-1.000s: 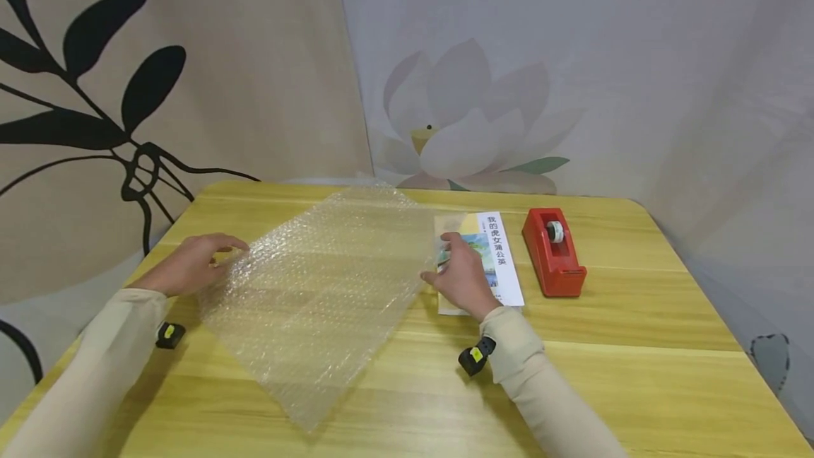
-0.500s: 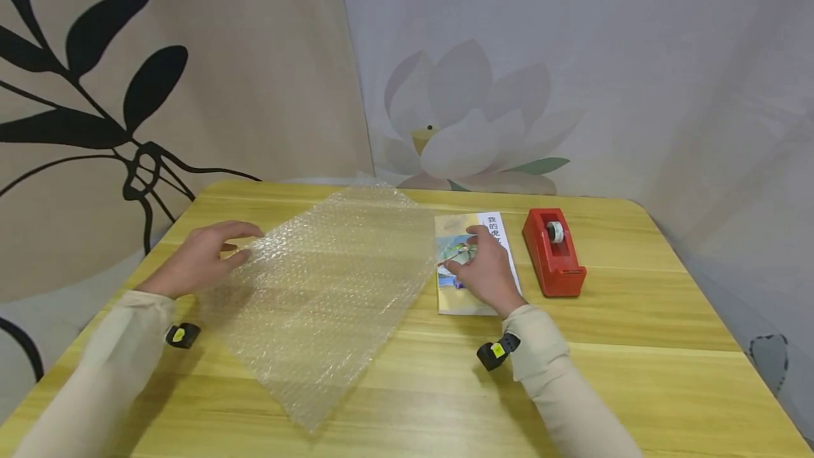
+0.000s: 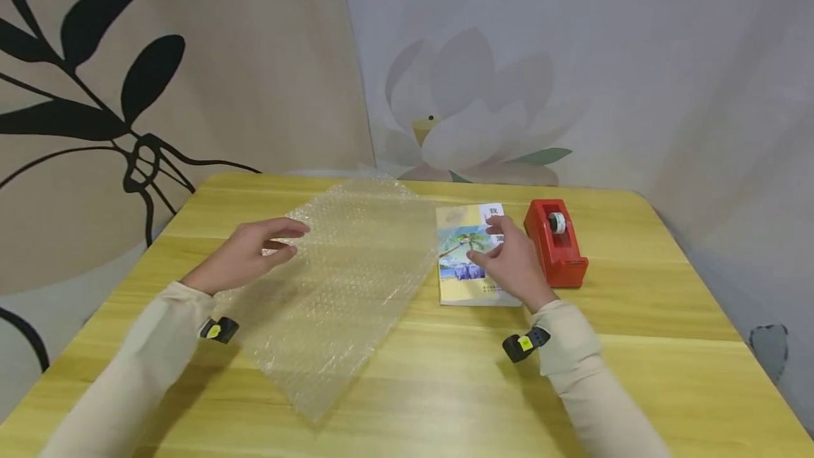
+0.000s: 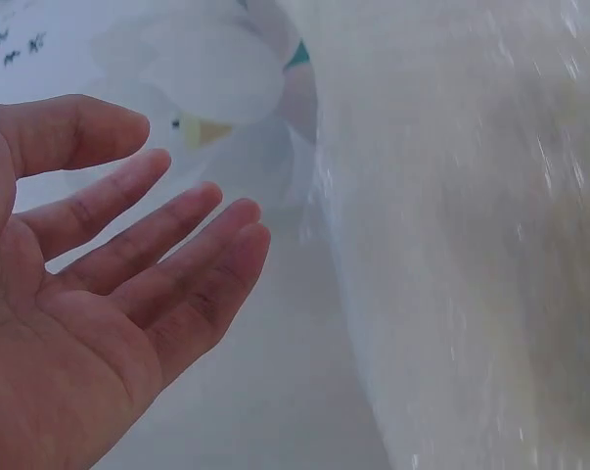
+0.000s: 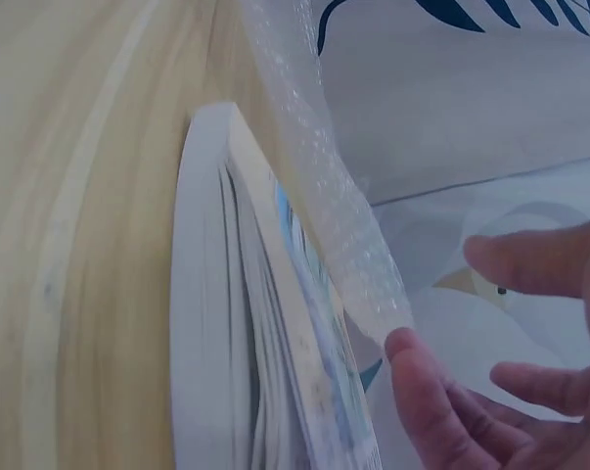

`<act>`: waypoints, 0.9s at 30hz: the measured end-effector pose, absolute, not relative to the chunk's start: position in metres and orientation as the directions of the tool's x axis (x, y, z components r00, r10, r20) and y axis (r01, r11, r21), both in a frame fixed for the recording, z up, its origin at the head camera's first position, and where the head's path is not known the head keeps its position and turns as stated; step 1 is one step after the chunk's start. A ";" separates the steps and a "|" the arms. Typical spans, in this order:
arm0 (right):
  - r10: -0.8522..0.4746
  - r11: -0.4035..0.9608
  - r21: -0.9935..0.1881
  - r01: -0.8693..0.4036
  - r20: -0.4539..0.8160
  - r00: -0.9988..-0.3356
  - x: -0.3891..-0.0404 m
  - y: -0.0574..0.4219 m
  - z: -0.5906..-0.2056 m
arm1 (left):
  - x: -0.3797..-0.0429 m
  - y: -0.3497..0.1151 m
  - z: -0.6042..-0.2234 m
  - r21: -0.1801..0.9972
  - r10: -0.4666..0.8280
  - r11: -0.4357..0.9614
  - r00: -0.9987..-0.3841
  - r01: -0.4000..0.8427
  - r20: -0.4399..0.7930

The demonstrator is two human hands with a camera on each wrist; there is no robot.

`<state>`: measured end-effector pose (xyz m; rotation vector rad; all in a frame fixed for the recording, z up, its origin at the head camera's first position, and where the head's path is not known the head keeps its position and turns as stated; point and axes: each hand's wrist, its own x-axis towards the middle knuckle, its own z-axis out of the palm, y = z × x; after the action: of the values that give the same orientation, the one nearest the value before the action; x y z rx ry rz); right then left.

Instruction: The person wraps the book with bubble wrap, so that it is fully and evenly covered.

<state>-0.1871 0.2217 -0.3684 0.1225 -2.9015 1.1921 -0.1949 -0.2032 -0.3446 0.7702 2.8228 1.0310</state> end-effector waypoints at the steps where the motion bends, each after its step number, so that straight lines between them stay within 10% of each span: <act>1: -0.068 0.714 -0.697 -0.071 0.032 -0.997 -0.187 0.223 -0.367 | -0.196 -0.199 -0.344 0.621 0.475 0.646 -0.871 0.444 0.128; 27: -0.083 0.810 -0.581 -0.078 0.017 -0.996 -0.171 0.252 -0.375 | -0.189 -0.085 -0.353 0.897 0.633 0.347 -0.774 0.275 -0.008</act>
<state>-0.1712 0.2523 -0.3745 0.1332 -2.9973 0.9623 -0.1887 -0.0847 -0.3533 0.8006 2.2622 1.4017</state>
